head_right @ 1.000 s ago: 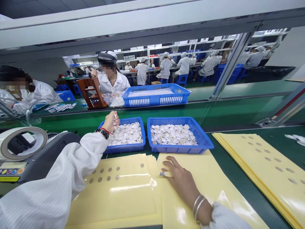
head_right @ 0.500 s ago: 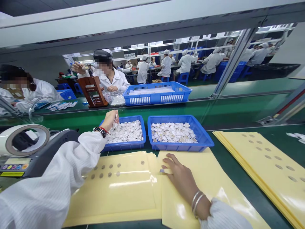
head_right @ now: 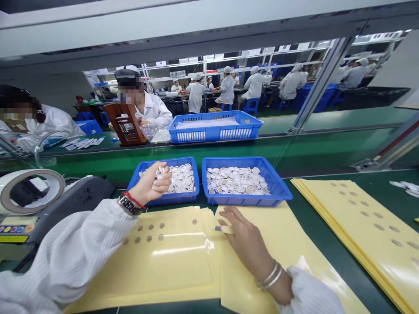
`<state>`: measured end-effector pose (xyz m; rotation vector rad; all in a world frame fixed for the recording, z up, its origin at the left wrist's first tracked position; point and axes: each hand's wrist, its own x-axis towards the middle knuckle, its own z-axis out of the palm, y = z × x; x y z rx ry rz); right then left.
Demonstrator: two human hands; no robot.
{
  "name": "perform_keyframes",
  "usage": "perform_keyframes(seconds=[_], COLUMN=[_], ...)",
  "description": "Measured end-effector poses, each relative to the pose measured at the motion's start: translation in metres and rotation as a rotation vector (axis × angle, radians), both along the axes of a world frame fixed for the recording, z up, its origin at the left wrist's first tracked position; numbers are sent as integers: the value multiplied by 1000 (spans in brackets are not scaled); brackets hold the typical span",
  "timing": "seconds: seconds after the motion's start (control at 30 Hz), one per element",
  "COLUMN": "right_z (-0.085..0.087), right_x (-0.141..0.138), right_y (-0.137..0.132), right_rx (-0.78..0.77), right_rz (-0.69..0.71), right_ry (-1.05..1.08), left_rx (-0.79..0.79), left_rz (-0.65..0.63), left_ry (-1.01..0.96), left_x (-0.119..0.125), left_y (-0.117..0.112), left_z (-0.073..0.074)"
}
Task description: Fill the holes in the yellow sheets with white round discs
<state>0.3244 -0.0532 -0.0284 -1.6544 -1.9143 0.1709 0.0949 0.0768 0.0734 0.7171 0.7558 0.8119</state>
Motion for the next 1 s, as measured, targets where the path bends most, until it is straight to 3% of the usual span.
perform_keyframes(seconds=[0.13,0.23,0.33,0.43,0.57,0.67,0.83,1.0], right_z=[54,69,62,49,46,49,53,50], right_x=[-36,-64,-81,-85,-83,-82,-81,-83], right_y=[3,10,19,25,27,25,22,18], right_rx=[27,-32,-81,-191,-500,-684,-727,-715], right_rz=[160,217,252,269,242,281,301,321], right_ry=[333,446,554,756,1077,1246,1341,1285], left_rx=[-100,-6,99,13,-106,-97,105,248], left_rz=[-170,-183,-128,-100,-112,-129,-180,-149], left_ry=[44,146,221,171,107,93,123,203], left_x=[12,18,17,10,-3,-10,-19,-21], left_y=[-42,-63,-74,-76,-74,-76,-84,-89], left_z=[-16,-31,-44,-53,-63,-66,-61,-58])
